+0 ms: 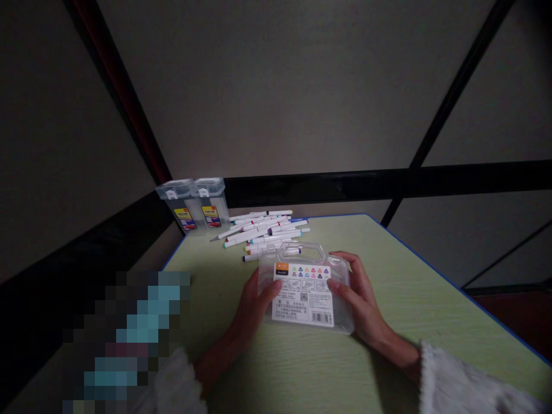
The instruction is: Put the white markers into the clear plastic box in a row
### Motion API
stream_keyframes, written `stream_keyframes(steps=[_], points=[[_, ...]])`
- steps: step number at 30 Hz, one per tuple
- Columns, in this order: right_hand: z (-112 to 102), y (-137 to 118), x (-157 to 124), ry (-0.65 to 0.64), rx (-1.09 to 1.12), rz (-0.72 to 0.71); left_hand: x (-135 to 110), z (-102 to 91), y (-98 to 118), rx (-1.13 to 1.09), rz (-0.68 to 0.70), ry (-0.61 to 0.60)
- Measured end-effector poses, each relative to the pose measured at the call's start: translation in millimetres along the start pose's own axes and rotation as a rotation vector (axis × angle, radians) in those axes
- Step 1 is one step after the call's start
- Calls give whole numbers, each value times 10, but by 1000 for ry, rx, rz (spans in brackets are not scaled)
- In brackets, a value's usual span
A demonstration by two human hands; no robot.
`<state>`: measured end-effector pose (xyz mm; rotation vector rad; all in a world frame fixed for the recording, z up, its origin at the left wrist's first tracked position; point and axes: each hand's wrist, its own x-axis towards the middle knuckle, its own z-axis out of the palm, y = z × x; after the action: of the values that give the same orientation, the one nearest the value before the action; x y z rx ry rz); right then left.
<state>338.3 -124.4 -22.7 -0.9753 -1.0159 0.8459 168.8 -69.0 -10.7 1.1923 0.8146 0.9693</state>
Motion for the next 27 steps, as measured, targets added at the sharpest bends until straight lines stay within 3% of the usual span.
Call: stream_keyframes(steps=[7,27], points=[[-36,32,77,3,-53,71,-11,-14,4,75,-18,-32],[-34,-28,118,19,-220,27,-23,-14,23,65,-47,-54]])
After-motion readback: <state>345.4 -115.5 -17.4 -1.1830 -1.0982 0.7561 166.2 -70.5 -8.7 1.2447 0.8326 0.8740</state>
